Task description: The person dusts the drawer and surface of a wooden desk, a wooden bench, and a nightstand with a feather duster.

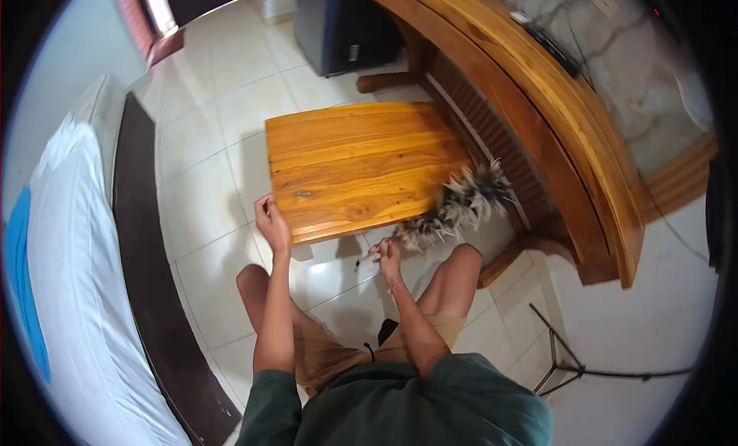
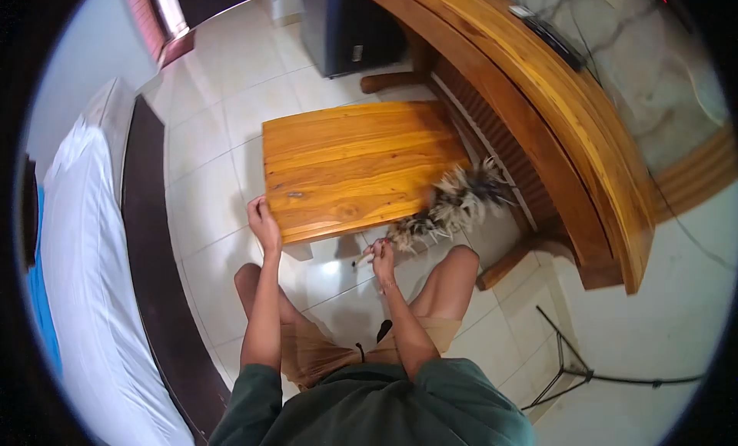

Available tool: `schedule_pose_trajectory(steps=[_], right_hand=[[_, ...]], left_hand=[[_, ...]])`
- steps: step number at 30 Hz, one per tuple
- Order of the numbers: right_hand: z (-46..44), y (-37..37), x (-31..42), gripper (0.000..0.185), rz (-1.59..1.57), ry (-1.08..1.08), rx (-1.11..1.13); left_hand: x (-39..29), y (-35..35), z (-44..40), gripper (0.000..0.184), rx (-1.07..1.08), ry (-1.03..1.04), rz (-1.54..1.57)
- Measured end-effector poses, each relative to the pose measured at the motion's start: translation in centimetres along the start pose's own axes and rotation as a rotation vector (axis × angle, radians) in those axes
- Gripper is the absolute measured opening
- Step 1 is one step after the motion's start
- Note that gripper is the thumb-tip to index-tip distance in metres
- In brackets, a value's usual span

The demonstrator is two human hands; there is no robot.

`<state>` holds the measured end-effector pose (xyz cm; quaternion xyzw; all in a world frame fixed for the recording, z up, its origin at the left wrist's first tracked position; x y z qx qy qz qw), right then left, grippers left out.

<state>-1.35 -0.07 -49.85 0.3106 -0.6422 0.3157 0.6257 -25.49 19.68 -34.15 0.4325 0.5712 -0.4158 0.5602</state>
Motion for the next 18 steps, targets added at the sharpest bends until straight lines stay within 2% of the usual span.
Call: schedule_pose_trajectory(steps=[2,4,6,8,10,11,12,13,14,15,17,18], right_hand=[[2.4,1.6,0.5,0.024,0.206,-0.083,0.168],[5.6,3.2,3.0,0.024,0.421,-0.245,0.356],[8.8,4.7,6.0,0.023,0.507,-0.100,0.552],[10.6,5.8,9.6,0.023,0.526,-0.130,0.600],[11.5,7.6,11.7,0.023,0.486,-0.133,0.602],[12.0,8.7,12.3,0.023,0.441,-0.117,0.580],[12.5,9.7,12.6,0.023,0.399,-0.098,0.548],[13.1,11.4,12.7,0.023,0.380,-0.169,0.550],[13.6,13.2,12.9,0.023,0.362,-0.236,0.550],[13.4,14.2,13.3,0.024,0.341,-0.306,0.554],[12.6,16.0,16.6,0.025,0.378,-0.262,0.883],[12.0,16.8,18.4,0.027,0.389,-0.240,1.045]], left_hand=[[2.8,-0.5,-1.1,0.013,-0.021,-0.049,0.163],[5.0,-1.4,-1.6,0.016,-0.021,-0.345,0.624],[9.6,-2.5,-1.7,0.023,0.169,-0.663,0.925],[9.2,-4.2,2.0,0.028,0.141,-0.619,0.556],[7.0,-6.4,8.1,0.034,0.049,-0.685,0.360],[6.6,-7.2,11.4,0.038,0.113,-0.707,0.346],[3.2,-8.2,13.8,0.039,0.180,-0.673,0.145],[1.0,-8.7,15.3,0.034,0.306,-0.639,0.115],[5.5,-9.0,17.2,0.035,0.484,-0.769,0.230],[4.8,-9.2,17.3,0.032,0.524,-0.586,0.168],[3.2,-10.5,16.4,0.035,0.408,-0.615,0.320],[1.9,-11.2,15.7,0.030,0.411,-0.672,0.301]])
Point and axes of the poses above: each hand's wrist, its own z-axis away from the middle knuckle, its own y-axis out of the palm, x = y × z, the point moved 4 cm from there along -z, towards the middle knuckle, and after that the axes turned 13 degrees about -y, right-handed, at the moved point
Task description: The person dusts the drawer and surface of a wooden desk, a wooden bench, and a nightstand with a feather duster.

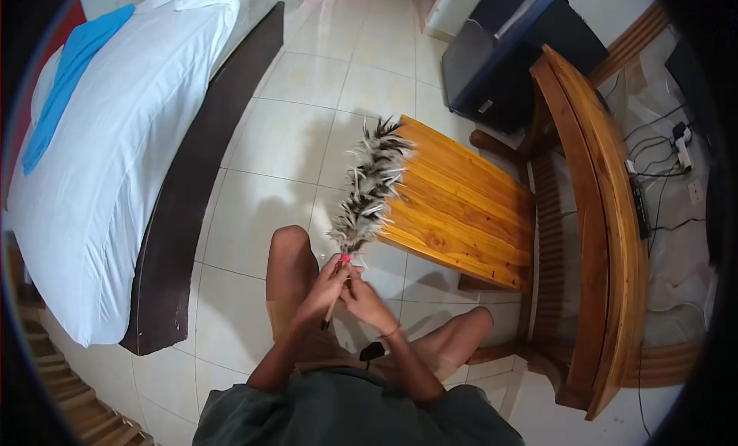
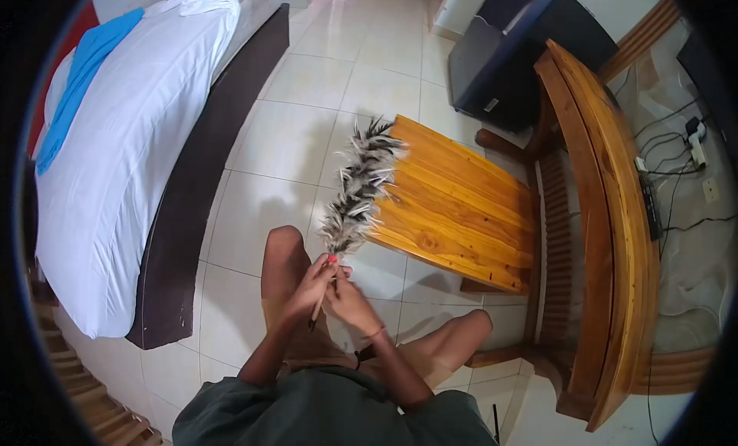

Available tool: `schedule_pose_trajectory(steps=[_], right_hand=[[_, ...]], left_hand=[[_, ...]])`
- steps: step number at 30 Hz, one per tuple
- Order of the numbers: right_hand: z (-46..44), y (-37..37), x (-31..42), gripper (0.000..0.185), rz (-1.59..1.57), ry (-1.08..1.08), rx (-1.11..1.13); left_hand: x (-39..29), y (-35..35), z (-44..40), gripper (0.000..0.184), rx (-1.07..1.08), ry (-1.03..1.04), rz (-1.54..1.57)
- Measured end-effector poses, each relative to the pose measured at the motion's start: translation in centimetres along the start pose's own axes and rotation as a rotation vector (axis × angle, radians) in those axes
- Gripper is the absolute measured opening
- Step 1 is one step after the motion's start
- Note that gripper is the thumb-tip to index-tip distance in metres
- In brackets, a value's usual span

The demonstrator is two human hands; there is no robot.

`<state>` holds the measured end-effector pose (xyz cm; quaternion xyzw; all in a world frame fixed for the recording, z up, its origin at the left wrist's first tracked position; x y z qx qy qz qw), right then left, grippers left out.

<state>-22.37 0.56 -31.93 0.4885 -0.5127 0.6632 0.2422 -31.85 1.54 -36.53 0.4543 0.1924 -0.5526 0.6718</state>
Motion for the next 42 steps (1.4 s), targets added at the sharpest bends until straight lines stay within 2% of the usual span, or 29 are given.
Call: schedule_pose_trajectory(steps=[2,3,5,7,9,11,14,16,17,20,23,26,29,30,34,40,42], right_hand=[[-1.6,-4.4,1.8,0.031,0.079,-0.144,0.116],[-2.4,-6.6,2.1,0.033,0.122,-0.208,0.170],[-4.4,-11.8,0.8,0.034,0.287,-0.100,-0.234],[-5.6,-15.9,-1.6,0.030,0.423,0.027,-0.514],[-7.1,-17.3,-5.9,0.026,0.546,-0.101,-0.580],[-7.3,-17.1,-7.0,0.025,0.670,-0.089,-0.563],[-6.8,-16.7,-7.3,0.023,0.744,-0.164,-0.568],[-6.8,-16.7,-8.1,0.018,0.736,-0.251,-0.600],[-6.6,-16.6,-8.1,0.018,0.744,-0.208,-0.592],[-7.7,-16.3,-6.9,0.018,0.757,-0.149,-0.594],[-7.4,-15.9,-7.3,0.018,0.768,-0.150,-0.598],[-7.4,-16.2,-7.8,0.017,0.818,-0.190,-0.601],[-7.3,-16.1,-7.1,0.017,0.762,-0.162,-0.586],[-7.5,-16.3,-7.3,0.017,0.747,-0.181,-0.593],[-7.5,-16.6,-7.9,0.019,0.762,-0.144,-0.587],[-7.5,-16.5,-7.8,0.018,0.775,-0.140,-0.583],[-7.7,-16.5,-7.4,0.018,0.776,-0.135,-0.590]], left_hand=[[-3.8,-0.4,0.3,0.022,-0.014,-0.107,-0.009],[-5.1,-0.9,-0.4,0.024,-0.062,-0.134,-0.086],[-7.0,-1.5,-1.7,0.028,-0.150,-0.203,-0.232],[-7.5,-2.2,-6.9,0.036,-0.253,0.111,-0.393],[-10.4,-1.1,-10.2,0.033,-0.313,0.373,-0.293],[-11.1,-1.1,-14.7,0.029,-0.302,0.314,-0.350],[-8.1,-2.2,-18.7,0.030,-0.378,0.614,-0.491],[-3.3,-3.5,-17.1,0.034,-0.364,0.206,-0.604],[0.8,-4.9,-17.1,0.034,-0.400,0.092,-0.734],[11.3,-9.7,-19.8,0.033,-0.497,0.063,-0.912],[4.4,-7.0,-17.6,0.029,-0.531,0.228,-0.658],[1.1,-4.6,-17.3,0.025,-0.543,0.322,-0.501],[6.3,-6.6,-20.1,0.026,-0.470,-0.082,-0.703],[8.1,-7.6,-20.4,0.027,-0.469,-0.102,-0.714],[4.6,-6.4,-15.6,0.026,-0.598,0.303,-0.521],[10.0,-8.0,-14.4,0.029,-0.599,-0.044,-0.720],[10.1,-6.0,-12.0,0.029,-0.679,0.063,-0.628]])
Point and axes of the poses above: each hand's wrist, its own z-axis away from the middle knuckle, its own y-axis out of the palm, x = y × z, the point moved 4 cm from there along -z, towards the middle knuckle, and after that the axes turned 13 degrees about -y, right-handed, at the moved point
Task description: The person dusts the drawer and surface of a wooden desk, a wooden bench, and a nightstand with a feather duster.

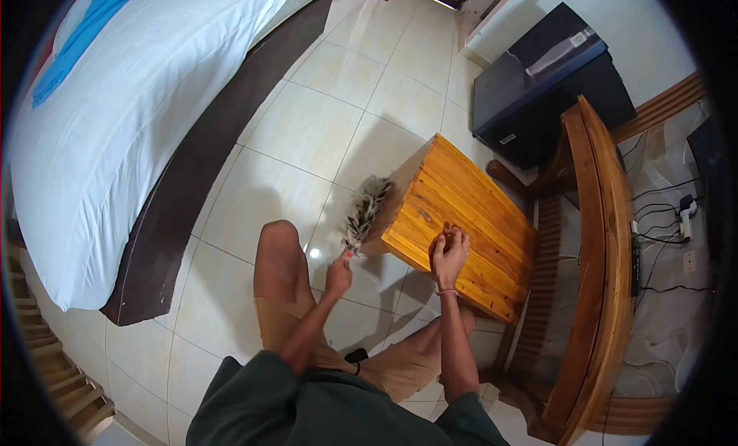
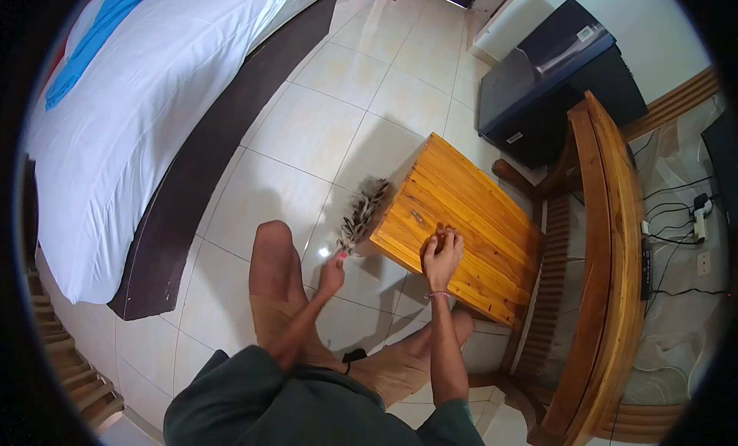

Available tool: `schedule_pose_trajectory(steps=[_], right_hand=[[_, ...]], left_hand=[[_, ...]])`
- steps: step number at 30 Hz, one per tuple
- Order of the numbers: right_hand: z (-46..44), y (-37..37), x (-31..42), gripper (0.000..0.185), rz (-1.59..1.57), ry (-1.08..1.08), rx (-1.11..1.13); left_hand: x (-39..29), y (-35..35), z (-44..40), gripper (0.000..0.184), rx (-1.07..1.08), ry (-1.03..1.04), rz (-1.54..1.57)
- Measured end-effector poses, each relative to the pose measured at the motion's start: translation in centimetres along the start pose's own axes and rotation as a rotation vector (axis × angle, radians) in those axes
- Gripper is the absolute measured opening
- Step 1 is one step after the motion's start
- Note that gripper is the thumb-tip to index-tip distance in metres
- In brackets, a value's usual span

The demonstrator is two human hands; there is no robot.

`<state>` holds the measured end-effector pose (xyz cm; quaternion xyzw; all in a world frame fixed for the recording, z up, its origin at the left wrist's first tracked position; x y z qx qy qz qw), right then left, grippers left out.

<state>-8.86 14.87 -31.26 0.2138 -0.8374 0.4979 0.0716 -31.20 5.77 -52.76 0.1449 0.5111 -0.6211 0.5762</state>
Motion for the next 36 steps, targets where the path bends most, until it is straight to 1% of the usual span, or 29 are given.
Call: schedule_pose_trajectory(steps=[1,3,4,5,7,10,11,12,13,14,17,20,23,25,26,28,29,30,33,34,36], right_hand=[[0.1,0.0,0.2,0.017,-0.001,0.009,0.001],[0.3,-0.5,0.4,0.016,-0.025,0.009,-0.004],[0.3,-0.5,0.4,0.016,-0.033,0.003,-0.001],[0.3,-0.3,0.4,0.016,-0.040,-0.007,-0.002],[0.2,-0.2,0.2,0.015,-0.030,-0.015,-0.010],[0.6,-0.1,0.0,0.016,0.000,-0.024,-0.016],[0.7,-0.1,-0.1,0.017,0.001,-0.016,-0.006],[0.8,0.0,-0.1,0.017,0.000,-0.010,0.003],[0.8,0.0,-0.1,0.017,0.000,-0.005,0.011],[1.0,0.0,0.0,0.017,-0.001,-0.016,0.007],[0.8,0.0,0.1,0.018,0.005,-0.037,-0.003],[0.8,-0.1,0.2,0.018,0.005,-0.031,0.012],[1.0,-0.3,0.2,0.020,0.018,-0.004,0.043],[0.9,-0.1,0.0,0.020,0.028,-0.030,0.013],[1.0,0.0,-0.3,0.021,0.035,-0.039,0.001],[0.8,-0.2,-0.2,0.022,0.038,-0.027,0.024],[0.8,-0.3,0.0,0.022,0.039,-0.015,0.035],[0.8,-0.4,0.0,0.023,0.034,-0.018,0.036],[0.7,-0.8,0.2,0.022,0.006,-0.021,0.017],[0.7,-0.8,0.1,0.021,0.005,-0.021,0.009],[0.5,-0.9,-0.2,0.021,0.006,-0.046,-0.002]], left_hand=[[0.1,-0.5,1.8,0.029,-0.049,0.017,0.050],[5.0,1.8,3.2,0.029,0.070,-0.211,0.041],[6.0,1.8,3.6,0.029,0.124,-0.324,0.038],[6.5,1.8,3.4,0.030,0.112,-0.379,0.019],[4.2,1.3,3.9,0.031,0.100,-0.484,-0.005],[2.3,0.7,4.8,0.032,0.018,-0.360,0.019],[4.0,1.3,4.7,0.032,0.046,-0.384,0.024],[7.8,2.9,3.8,0.033,0.072,-0.408,0.028],[7.8,2.1,4.0,0.033,0.096,-0.430,0.035],[7.2,1.9,4.4,0.032,0.071,-0.437,0.014],[1.6,1.3,5.2,0.030,-0.159,-0.064,0.304],[-1.6,-1.6,4.4,0.026,-0.130,0.110,0.245],[2.4,-1.8,-0.6,0.026,0.100,0.032,0.001],[0.3,-3.4,-1.0,0.025,0.144,0.089,-0.015],[-1.6,-3.9,-0.7,0.025,0.107,0.179,0.079],[-7.2,-6.4,1.5,0.025,0.094,0.228,0.178],[-9.1,-7.0,2.1,0.026,0.091,0.252,0.224],[-9.6,-6.7,2.0,0.026,0.107,0.239,0.253],[-5.5,-4.1,0.0,0.027,0.168,0.194,0.117],[-4.5,-3.8,0.2,0.027,0.176,0.001,-0.007],[-5.2,-3.8,0.1,0.028,0.159,0.101,0.001]])
Point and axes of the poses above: each hand's wrist, its own z-axis away from the middle knuckle, its own y-axis out of the palm, x = y × z, the point moved 4 cm from there along -z, towards the middle knuckle, and after that the axes turned 13 degrees about -y, right-handed, at the moved point
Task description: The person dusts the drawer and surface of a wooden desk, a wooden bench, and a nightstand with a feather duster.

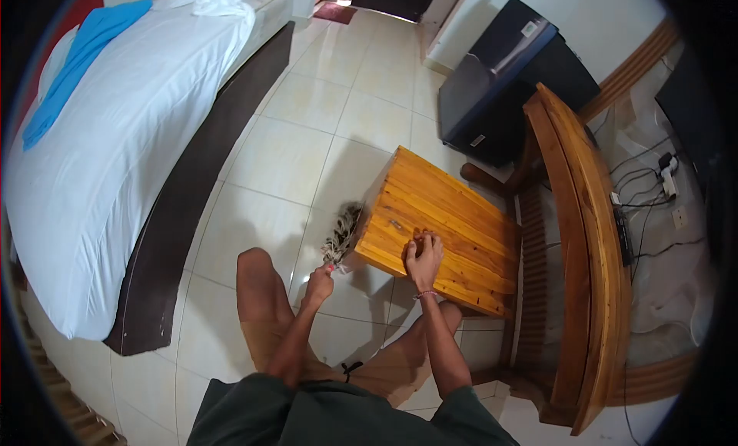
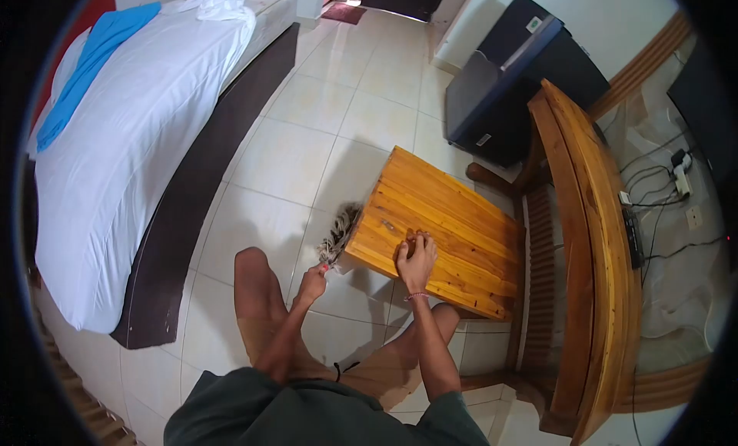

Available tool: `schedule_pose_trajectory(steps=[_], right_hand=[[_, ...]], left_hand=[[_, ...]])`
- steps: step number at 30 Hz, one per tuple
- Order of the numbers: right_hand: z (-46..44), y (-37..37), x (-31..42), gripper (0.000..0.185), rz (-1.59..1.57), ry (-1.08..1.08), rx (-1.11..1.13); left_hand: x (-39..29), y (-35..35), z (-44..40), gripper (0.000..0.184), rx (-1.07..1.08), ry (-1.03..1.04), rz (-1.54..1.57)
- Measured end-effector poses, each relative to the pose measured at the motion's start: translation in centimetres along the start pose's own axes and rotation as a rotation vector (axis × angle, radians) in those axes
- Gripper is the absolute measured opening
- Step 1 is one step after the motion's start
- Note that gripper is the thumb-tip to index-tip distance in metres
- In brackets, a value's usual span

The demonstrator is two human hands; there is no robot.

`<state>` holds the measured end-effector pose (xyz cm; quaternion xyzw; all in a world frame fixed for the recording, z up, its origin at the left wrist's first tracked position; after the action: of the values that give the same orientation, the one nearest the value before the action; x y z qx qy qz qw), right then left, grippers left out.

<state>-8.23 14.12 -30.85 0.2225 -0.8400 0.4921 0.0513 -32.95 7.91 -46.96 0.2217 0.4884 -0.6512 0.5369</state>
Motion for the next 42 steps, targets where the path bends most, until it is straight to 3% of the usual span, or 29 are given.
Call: schedule_pose_trajectory(steps=[5,9,13,15,18,20,23,25,26,27,29,30,33,36,38,40,42], right_hand=[[0.2,-0.1,-0.1,0.020,0.005,0.047,0.043],[0.3,-0.4,-0.2,0.019,-0.015,0.014,-0.049],[0.5,-0.6,-0.4,0.014,-0.064,0.046,-0.083],[0.1,-0.6,-0.6,0.012,-0.089,0.042,-0.093],[0.5,-0.7,-1.5,0.012,-0.188,0.083,-0.033],[-1.3,-1.7,-0.8,0.011,-0.081,-0.023,-0.066],[-1.4,-2.0,1.7,0.010,-0.557,0.258,0.074],[-2.7,-5.0,8.0,0.011,-0.762,0.109,0.054],[-2.6,-5.4,10.3,0.013,-0.769,0.101,0.150],[-2.6,-6.0,12.3,0.018,-0.777,0.089,0.240],[-2.6,-8.2,16.5,0.037,-0.870,0.347,0.747],[-0.1,-8.8,18.6,0.046,-0.902,0.402,0.841],[-1.1,-15.1,24.6,0.065,-0.964,0.230,0.793],[-5.0,-23.8,27.8,0.056,-0.920,0.519,1.070],[-4.8,-24.4,27.8,0.050,-0.915,0.280,0.711],[-6.2,-27.8,27.4,0.036,-0.934,0.529,0.739],[-7.9,-30.6,25.8,0.025,-0.936,0.791,0.722]], left_hand=[[-7.7,-3.2,1.5,0.030,-0.081,0.264,0.192],[-1.7,-1.0,-3.0,0.033,0.163,0.029,-0.243],[-8.5,-3.8,2.2,0.033,0.076,0.096,-0.043],[-11.2,-5.6,3.8,0.035,0.269,0.079,0.221],[-15.6,-8.8,6.1,0.039,0.413,0.036,0.372],[-16.6,-9.8,5.5,0.040,0.383,-0.082,0.416],[-16.4,-10.2,6.4,0.036,0.468,-0.277,0.543],[-15.5,-9.7,7.7,0.034,0.617,-0.450,0.711],[-14.6,-9.2,8.4,0.034,0.625,-0.443,0.726],[-14.5,-9.3,9.7,0.034,0.549,-0.448,0.723],[-15.0,-10.0,12.2,0.035,0.394,-0.420,0.704],[-12.2,-10.4,12.8,0.035,0.423,-0.334,0.531],[-13.0,-13.1,16.2,0.036,0.247,-0.289,0.302],[-20.8,-17.6,21.2,0.036,0.328,-0.498,0.439],[-23.4,-18.5,22.5,0.036,0.344,-0.418,0.395],[-29.1,-19.5,25.3,0.036,0.374,-0.281,0.448],[-34.2,-21.2,26.8,0.037,0.569,-0.382,0.364]])
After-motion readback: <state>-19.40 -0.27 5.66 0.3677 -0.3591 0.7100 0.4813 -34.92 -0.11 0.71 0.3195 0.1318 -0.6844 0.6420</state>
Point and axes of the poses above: each hand's wrist, its own z-axis away from the middle knuckle, its own y-axis out of the palm, x = y × z, the point moved 4 cm from there along -z, towards the middle knuckle, and after that the axes turned 13 degrees about -y, right-handed, at the moved point
